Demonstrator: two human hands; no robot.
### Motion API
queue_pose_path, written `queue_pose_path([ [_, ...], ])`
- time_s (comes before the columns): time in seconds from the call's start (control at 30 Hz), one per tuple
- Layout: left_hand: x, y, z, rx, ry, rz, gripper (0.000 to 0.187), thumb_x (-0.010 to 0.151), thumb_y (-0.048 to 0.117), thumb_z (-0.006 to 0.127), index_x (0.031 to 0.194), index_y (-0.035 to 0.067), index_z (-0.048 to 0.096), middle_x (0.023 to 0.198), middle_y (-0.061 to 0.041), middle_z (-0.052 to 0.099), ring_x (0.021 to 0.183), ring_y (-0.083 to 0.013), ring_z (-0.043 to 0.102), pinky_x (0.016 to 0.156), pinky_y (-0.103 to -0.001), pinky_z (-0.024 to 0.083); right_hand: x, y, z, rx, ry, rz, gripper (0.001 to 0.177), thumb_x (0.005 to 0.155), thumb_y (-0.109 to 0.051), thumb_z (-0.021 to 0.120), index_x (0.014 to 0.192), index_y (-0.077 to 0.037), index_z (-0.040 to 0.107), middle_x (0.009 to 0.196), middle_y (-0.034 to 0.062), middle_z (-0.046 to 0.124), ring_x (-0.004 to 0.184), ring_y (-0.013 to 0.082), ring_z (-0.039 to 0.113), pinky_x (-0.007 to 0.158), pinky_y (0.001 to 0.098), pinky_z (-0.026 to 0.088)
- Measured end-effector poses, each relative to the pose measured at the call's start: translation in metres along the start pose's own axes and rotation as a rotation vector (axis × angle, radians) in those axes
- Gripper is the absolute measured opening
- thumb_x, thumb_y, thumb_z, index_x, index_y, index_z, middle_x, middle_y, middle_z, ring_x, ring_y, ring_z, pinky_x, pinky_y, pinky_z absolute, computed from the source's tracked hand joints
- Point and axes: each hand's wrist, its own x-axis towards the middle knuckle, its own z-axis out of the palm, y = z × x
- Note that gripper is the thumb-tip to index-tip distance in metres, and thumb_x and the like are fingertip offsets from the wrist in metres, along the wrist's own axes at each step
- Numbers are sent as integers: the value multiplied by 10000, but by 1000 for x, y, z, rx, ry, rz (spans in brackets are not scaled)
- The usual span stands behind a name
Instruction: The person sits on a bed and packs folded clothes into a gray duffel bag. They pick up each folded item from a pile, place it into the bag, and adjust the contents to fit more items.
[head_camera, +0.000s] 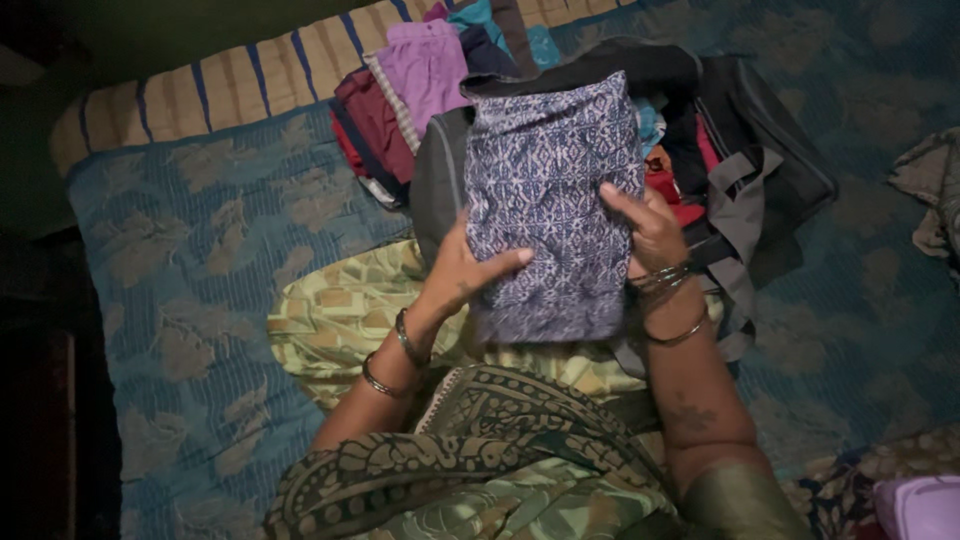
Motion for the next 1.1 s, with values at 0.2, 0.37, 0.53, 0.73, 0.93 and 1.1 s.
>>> queue_pose_path([
  [0.2, 5, 35, -9, -111, 6, 177, 774, 837, -14, 772, 1521, -7, 410, 1369, -125, 620, 1237, -215, 629, 1094, -359, 509, -5, -13, 1, -450, 27, -42, 708, 998, -139, 631, 1629, -41, 324, 1442, 179, 562, 1150, 198, 626, 903, 357, 513],
  [0.37, 4, 56, -1, 235, 20, 340, 873, 830, 19, 780, 1576, 9, 327, 1429, -152, 575, 1274, -246, 623, 1081, -365, 518, -34, -15, 25, -468, -16, -52, 830, 932, -209, 671, 1612, -43, 225, 1499, 188, 521, 1226, 296, 660, 964, 428, 593],
  [0.53, -8, 67, 48, 919, -212, 152, 933, 794, 147, 811, 1615, 137, 367, 1370, -181, 554, 1034, -342, 672, 922, -399, 556, -31, 20, 11, -323, -118, -73, 609, 985, -160, 694, 1491, 18, 405, 1376, 179, 588, 1205, 258, 645, 1010, 406, 569],
  [0.73, -15, 72, 31, 406, -451, 176, 752, 857, 280, 799, 1509, 127, 458, 1513, -123, 447, 1136, -225, 669, 894, -359, 620, -21, 22, -32, -85, 159, 13, 324, 939, 6, 638, 1249, 95, 606, 1175, 207, 682, 1064, 327, 669, 945, 461, 546],
  [0.93, 7, 23, 10, 194, -84, 60, 912, 854, 220, 847, 1567, 19, 315, 1523, -135, 465, 1352, -210, 526, 1085, -344, 460, -30, 9, -13, 105, 90, -34, 503, 847, 90, 583, 1349, 57, 575, 1276, 182, 678, 1189, 332, 668, 1073, 476, 532],
  [1.1, 18, -4, 7, -251, -206, -178, 935, 819, 192, 841, 1559, 10, 299, 1396, -146, 584, 1237, -201, 595, 1077, -354, 477, -29, 16, -20, 238, -15, -3, 572, 823, 100, 558, 1393, 67, 550, 1311, 195, 674, 1217, 352, 648, 1096, 488, 503],
])
